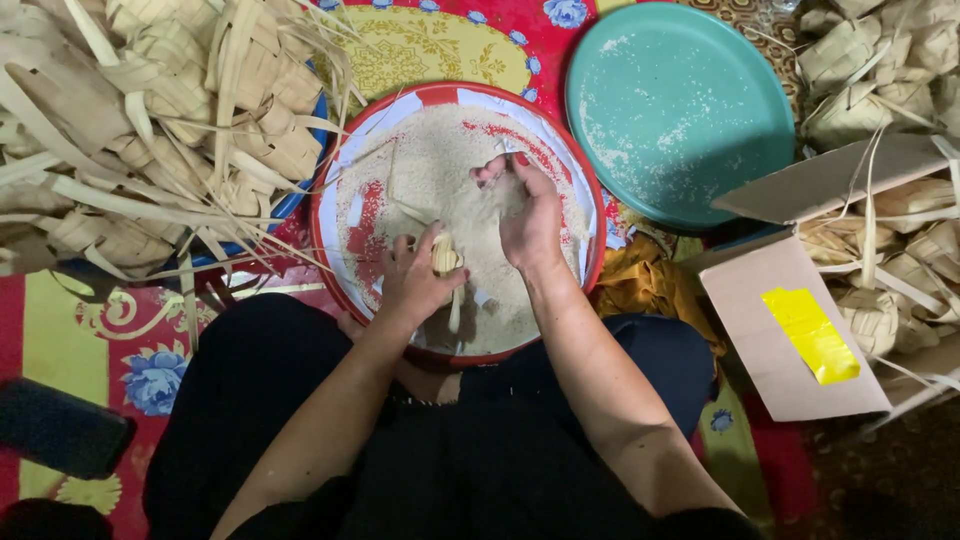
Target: Filling woven palm leaf pouches (ketupat) with raw rice in preparation for cooking.
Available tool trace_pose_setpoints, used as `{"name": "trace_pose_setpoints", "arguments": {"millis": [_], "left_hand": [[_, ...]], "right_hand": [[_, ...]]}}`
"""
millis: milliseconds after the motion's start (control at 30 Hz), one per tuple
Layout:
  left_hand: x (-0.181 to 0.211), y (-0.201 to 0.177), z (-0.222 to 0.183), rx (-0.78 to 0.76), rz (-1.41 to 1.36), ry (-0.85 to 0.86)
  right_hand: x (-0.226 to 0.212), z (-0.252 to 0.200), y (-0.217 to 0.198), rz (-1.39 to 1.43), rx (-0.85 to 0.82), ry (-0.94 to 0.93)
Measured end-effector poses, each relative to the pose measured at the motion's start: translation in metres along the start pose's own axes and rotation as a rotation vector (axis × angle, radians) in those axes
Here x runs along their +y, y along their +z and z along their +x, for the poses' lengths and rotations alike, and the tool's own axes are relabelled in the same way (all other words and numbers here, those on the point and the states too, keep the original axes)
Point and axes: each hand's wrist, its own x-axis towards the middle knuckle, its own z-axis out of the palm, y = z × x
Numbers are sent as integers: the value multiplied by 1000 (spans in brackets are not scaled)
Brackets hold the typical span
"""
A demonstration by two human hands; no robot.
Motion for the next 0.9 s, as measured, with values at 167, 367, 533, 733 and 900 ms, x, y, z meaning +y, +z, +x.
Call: {"name": "trace_pose_setpoints", "arguments": {"millis": [167,367,533,733,900], "left_hand": [[-6,-1,-1,-2,2,-50],[9,1,-15,62,-409,-118],[12,12,-19,46,-243,-34],[-8,8,-15,-23,-298,23],[-18,17,-9,10,-315,77]], "right_hand": [[-7,2,-54,-443,22,90],[47,-22,-100,-1560,49,566],[142,11,-139,-1048,-16,389],[19,-12,-38,-101,209,464],[0,-1,4,92,66,215]]}}
